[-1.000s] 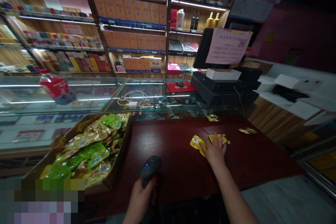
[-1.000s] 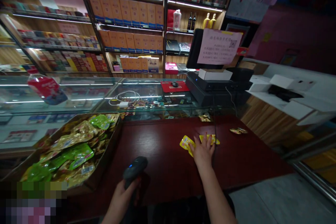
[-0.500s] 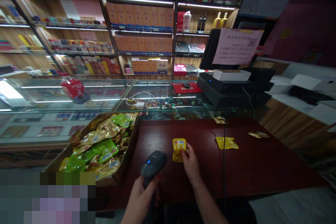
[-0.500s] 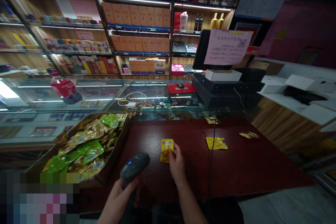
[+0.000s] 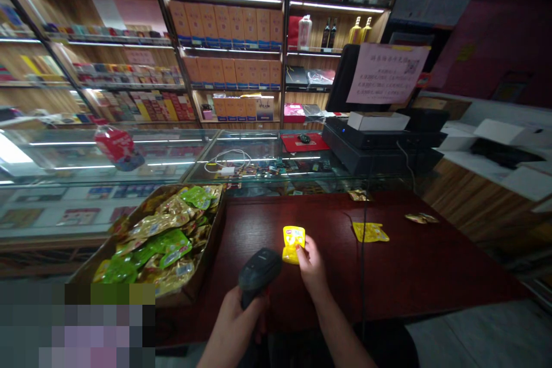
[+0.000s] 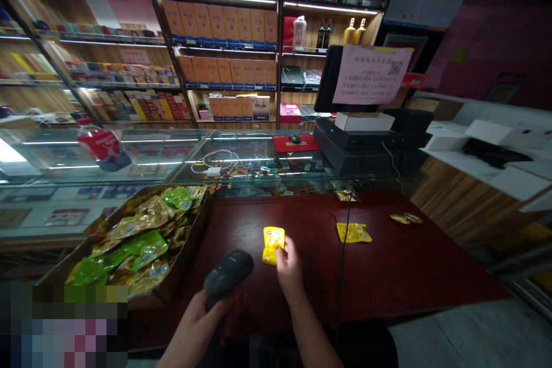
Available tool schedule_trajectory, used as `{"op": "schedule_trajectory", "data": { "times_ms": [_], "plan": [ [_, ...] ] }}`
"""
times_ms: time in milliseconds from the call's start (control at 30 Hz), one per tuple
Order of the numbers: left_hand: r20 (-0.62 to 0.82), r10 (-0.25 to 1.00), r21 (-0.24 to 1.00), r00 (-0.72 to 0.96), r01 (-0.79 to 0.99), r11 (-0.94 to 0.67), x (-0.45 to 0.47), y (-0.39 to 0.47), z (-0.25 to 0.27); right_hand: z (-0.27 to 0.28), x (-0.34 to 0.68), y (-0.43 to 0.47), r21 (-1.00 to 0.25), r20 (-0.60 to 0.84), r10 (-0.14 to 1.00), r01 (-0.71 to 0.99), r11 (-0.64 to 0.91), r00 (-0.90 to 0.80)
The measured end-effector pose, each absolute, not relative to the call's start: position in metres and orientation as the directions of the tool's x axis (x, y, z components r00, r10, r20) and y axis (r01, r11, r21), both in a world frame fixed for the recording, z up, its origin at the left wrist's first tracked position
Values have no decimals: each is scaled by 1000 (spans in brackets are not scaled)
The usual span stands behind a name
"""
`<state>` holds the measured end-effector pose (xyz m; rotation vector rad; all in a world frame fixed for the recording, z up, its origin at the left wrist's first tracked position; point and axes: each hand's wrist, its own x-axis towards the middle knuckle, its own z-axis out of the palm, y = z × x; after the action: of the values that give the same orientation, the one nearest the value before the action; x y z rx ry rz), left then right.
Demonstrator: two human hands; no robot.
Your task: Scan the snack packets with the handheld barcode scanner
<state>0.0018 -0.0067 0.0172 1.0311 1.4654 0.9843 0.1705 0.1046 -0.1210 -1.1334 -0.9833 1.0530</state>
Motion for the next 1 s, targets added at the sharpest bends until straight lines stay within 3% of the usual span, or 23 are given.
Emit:
{"op": "schedule_trajectory", "data": {
  "times_ms": [433, 600, 800, 867, 1000],
  "plan": [
    [-290, 956, 956, -50, 40, 292, 12, 3, 16, -112, 170, 102, -998, 55, 970, -29, 63, 236],
    [-287, 957, 956, -50, 48, 289, 14, 3, 18, -109, 170, 101, -990, 101, 977, -83, 118, 189],
    [-352, 928, 936, -119, -35, 351, 5, 8, -25, -100, 177, 103, -993, -1, 968, -118, 30, 251],
    [-398, 895, 917, -202, -92, 387, -2, 10, -49, -81, 170, 108, -992, -11, 977, -124, 16, 213],
    [-413, 877, 908, -245, -188, 375, -13, 11, -80, -26, 120, 124, -985, 98, 994, -147, 90, -49]
  ]
}}
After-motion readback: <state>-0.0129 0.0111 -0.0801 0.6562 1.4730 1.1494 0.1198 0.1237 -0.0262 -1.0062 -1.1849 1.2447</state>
